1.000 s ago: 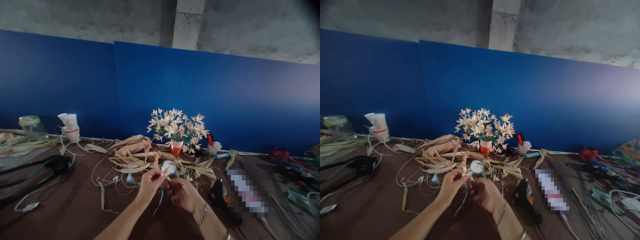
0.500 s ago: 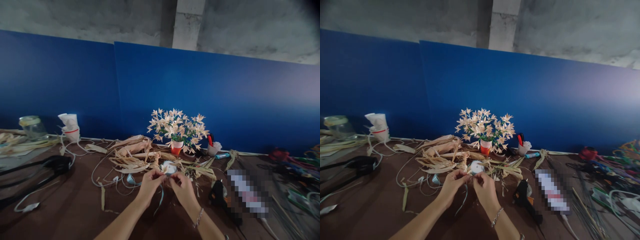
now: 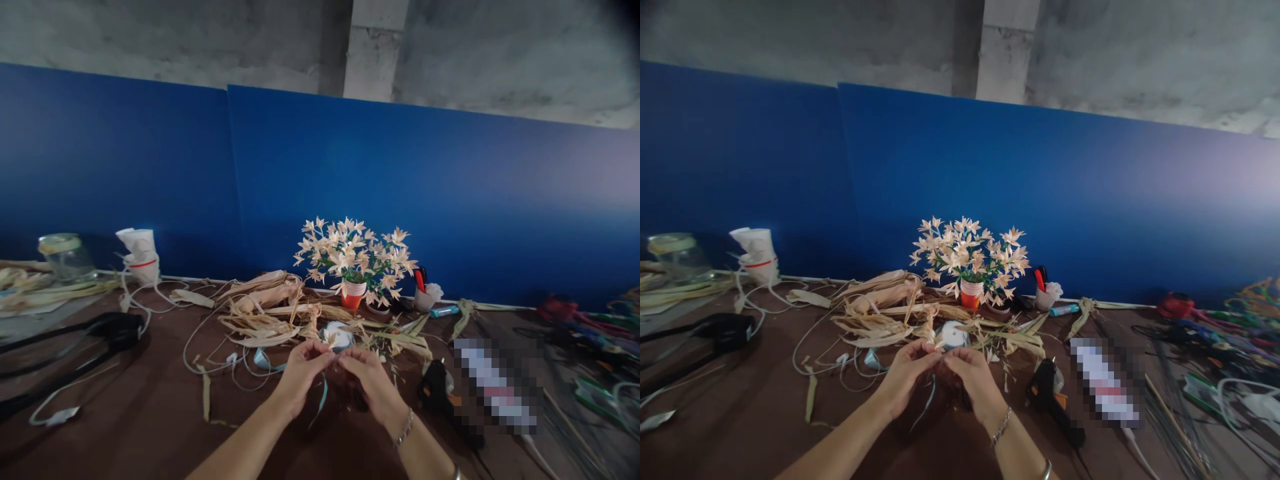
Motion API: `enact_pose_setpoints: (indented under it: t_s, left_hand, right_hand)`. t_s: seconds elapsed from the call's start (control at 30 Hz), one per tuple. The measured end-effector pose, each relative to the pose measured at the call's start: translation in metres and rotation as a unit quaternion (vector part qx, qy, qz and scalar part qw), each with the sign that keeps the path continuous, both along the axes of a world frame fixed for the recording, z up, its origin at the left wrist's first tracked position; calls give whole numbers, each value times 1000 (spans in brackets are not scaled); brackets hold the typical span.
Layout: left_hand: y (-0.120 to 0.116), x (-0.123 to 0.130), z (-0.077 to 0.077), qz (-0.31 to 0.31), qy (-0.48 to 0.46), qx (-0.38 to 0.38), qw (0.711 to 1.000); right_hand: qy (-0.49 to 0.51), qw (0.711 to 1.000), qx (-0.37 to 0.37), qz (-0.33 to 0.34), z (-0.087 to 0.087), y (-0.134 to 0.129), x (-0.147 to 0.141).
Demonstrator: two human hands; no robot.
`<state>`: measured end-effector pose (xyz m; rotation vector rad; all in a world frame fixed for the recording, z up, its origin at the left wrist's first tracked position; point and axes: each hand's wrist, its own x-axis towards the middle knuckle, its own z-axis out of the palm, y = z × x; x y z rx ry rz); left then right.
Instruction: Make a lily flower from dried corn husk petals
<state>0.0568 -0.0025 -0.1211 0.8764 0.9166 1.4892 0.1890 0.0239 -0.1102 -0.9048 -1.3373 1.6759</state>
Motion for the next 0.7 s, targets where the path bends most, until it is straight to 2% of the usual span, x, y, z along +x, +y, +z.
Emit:
enact_pose_setpoints:
  t_s: [0.07, 0.17, 0.23, 0.3, 0.4, 0.5, 0.6, 0.7]
  left_hand:
    - [0, -1, 0, 4, -19, -2, 1000]
    - [1, -4, 1, 21, -14, 1, 1000]
    - [2, -6, 1, 24, -12, 2, 1000]
    - [2, -6, 1, 24, -19, -3, 1000]
    - [2, -5, 2, 13, -39, -16, 999]
    - [0, -4, 2, -4, -46, -28, 999]
    - [0, -5, 1, -10, -39, -42, 998]
    - [2, -5, 0, 4, -6, -32, 999]
  right_hand:
    - [31, 999, -41, 0, 3, -1, 3]
    - [40, 998, -29, -30, 4, 0, 5]
    - [20, 999, 28, -40, 4, 1, 4]
    - [-12, 992, 118, -50, 3, 0, 3]
    - [-90, 957, 268, -63, 4, -3, 1]
    - [-156, 923, 341, -82, 5, -5, 1]
    - [-167, 931, 311, -93, 6, -4, 2]
    - [-129, 966, 206, -90, 8, -2, 1]
